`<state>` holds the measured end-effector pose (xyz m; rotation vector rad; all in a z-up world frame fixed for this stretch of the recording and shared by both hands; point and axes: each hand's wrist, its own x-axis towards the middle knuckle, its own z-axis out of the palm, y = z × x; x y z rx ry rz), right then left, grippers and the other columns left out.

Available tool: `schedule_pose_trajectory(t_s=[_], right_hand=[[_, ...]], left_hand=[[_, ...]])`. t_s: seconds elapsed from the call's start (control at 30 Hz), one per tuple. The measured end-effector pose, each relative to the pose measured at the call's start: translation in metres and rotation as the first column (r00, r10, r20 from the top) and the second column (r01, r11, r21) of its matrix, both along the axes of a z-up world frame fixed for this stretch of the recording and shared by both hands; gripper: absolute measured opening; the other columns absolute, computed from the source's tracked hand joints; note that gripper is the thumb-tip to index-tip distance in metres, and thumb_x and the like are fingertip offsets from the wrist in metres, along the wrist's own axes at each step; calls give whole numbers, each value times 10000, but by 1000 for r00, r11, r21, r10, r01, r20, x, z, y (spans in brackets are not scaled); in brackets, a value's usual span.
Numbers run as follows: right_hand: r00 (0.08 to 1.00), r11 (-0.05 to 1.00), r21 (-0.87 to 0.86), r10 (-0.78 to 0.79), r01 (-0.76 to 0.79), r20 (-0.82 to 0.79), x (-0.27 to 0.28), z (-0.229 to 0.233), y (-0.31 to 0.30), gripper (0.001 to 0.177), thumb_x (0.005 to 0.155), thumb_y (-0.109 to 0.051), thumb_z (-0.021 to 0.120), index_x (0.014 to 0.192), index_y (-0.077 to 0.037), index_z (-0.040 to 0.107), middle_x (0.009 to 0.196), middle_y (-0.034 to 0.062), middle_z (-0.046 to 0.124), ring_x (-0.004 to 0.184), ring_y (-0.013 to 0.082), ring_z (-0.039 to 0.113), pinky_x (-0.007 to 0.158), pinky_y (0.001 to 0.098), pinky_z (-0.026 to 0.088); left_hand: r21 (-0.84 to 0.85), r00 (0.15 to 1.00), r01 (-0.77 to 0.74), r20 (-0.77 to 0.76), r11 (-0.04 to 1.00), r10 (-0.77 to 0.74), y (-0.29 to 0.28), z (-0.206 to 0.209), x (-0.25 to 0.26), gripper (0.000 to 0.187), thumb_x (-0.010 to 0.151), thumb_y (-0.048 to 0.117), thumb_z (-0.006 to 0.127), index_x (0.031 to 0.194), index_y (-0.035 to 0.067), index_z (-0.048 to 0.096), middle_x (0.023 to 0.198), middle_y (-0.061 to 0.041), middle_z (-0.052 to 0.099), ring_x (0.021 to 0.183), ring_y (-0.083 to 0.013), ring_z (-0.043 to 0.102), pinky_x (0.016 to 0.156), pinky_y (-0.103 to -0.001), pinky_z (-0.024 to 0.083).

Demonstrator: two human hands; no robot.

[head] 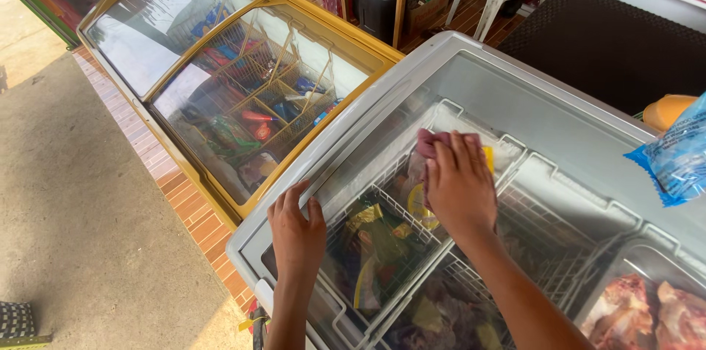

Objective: The person wipes the glass lid and metal frame of a commercial chest freezer using a pink cloth. They repeatedly open and close the lid to clean the edges and the surface, ensuring the glass is clear for display.

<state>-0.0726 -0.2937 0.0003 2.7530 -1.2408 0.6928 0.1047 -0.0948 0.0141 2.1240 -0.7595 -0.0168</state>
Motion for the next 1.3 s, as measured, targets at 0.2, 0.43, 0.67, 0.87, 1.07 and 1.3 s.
schedule_pose_trajectory(t_s=[0.2,0.43,0.67,0.87,1.07,1.3], right_hand=[[982,978,85,189,-191,27,28,12,-38,500,1049,-448,394,1454,-198,546,1603,104,429,1505,331,338,1252,450,225],[989,966,233,-131,113,65,-39,19,-122,576,1014,-533,401,1478,-217,527,1618,62,399,1514,309,293,1224,435,224],[873,859,187,-488,477,14,-242,9,-136,582,1017,-513,480,1451,-140,585,1504,181,537,1378,392,488,1101,512,409],[796,797,-13,-601,603,67,-336,-23,-113,580,1121,-462,369,1484,-43,539,1530,206,525,1472,371,403,1231,481,274],[844,836,-221,-530,502,-88,-276,-30,-56,569,1096,-365,295,1483,-3,500,1547,208,494,1485,353,386,1263,476,221],[983,990,-31,-135,140,124,-230,0,68,465,1020,-399,516,1375,-115,611,1499,164,533,1421,377,463,1208,469,332]], left_hand=[[-9,999,32,-40,999,-33,-4,12,-12,310,962,148,579,1254,83,661,1240,-150,668,1228,-356,567,1042,-475,440],[30,996,35,-86,999,-32,8,33,-11,296,974,153,576,1242,82,680,1212,-154,683,1137,-309,622,971,-451,469],[-61,986,9,-163,998,-19,18,39,-5,307,976,166,589,1253,90,696,1126,-162,715,863,-274,709,765,-401,538],[-143,964,102,-228,984,-133,10,28,-49,312,950,155,603,1240,88,697,1107,-126,733,795,-240,730,721,-381,547],[-43,933,266,-240,963,-268,4,31,-117,302,950,156,600,1227,106,709,1158,-115,738,876,-279,739,766,-391,553],[-148,860,480,-115,865,-497,-8,17,-176,296,921,117,595,1191,71,709,1210,-135,725,1089,-311,690,815,-397,606]])
